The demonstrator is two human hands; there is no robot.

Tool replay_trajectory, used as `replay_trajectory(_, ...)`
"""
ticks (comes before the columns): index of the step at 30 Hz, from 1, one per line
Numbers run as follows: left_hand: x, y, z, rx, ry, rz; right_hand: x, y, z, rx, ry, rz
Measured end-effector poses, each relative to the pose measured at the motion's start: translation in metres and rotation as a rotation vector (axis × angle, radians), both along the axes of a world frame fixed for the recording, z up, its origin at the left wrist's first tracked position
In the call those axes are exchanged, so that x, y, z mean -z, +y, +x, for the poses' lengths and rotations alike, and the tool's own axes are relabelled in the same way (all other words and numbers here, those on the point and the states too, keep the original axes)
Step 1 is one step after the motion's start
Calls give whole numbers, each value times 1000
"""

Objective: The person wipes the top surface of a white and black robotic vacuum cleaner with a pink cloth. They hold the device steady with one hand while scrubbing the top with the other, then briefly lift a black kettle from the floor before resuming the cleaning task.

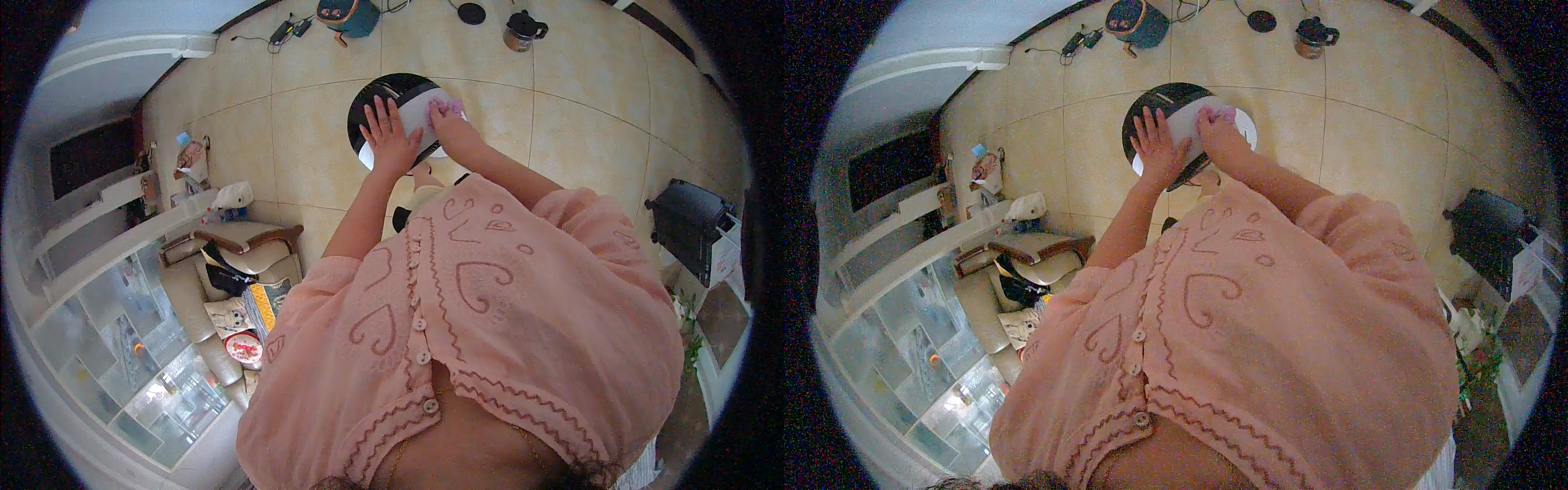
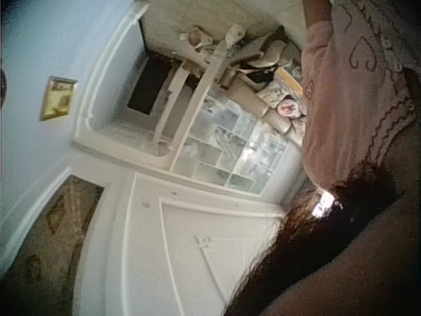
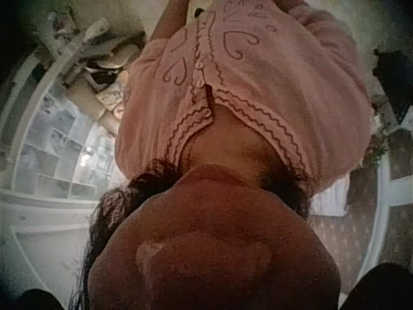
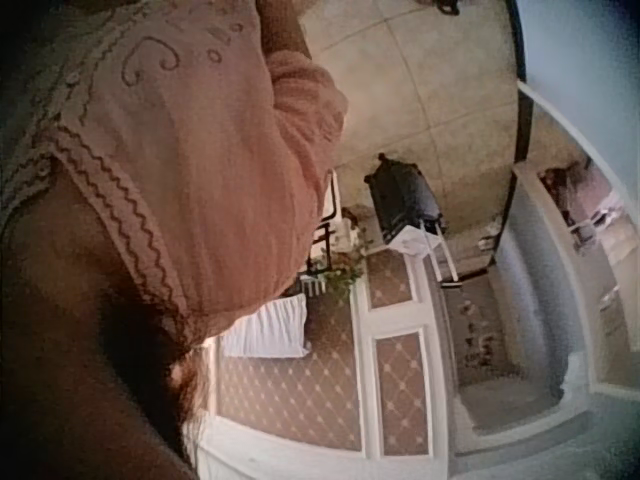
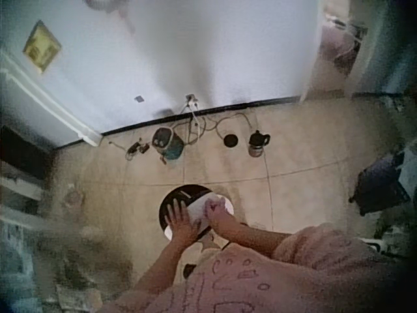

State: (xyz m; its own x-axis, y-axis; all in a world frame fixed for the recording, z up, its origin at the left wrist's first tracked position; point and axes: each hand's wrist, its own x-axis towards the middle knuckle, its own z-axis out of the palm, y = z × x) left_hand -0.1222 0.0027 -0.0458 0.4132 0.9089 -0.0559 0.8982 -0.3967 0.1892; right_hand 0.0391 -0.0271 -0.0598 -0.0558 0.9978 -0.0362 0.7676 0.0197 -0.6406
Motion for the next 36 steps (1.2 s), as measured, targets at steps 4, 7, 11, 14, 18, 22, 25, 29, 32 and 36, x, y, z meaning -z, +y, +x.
replay_trajectory(4, -5, 1, 2, -45, -21, -11, 41, 18, -5, 182, 86, -286)
replay_trajectory(7, -5, 2, 2, -50, 18, -30, 61, 25, 15, 129, 91, -265)
replay_trajectory(11, -11, 2, 2, -51, -2, -58, 64, 30, 43, -79, 58, -294)
replay_trajectory(14, -13, 0, 6, -59, -21, -61, 47, 37, 40, -12, 73, -246)
replay_trajectory(18, -13, -1, 8, -60, -30, -58, -10, 44, 18, -156, 84, 112)
replay_trajectory(22, -18, -1, 12, -97, -25, -89, 30, 53, -10, 4, -351, 182)
replay_trajectory(25, -12, 0, 8, -112, -20, -66, 3, 58, -6, 21, -68, -26)
replay_trajectory(29, -11, 2, 10, -60, -55, -26, 57, 72, 25, 4, -49, -115)
replay_trajectory(32, -12, -2, 11, -67, -61, -56, 49, 73, 45, -95, -56, -369)
replay_trajectory(36, -17, -2, 18, -94, -95, -80, 12, 60, 30, -149, 88, -177)
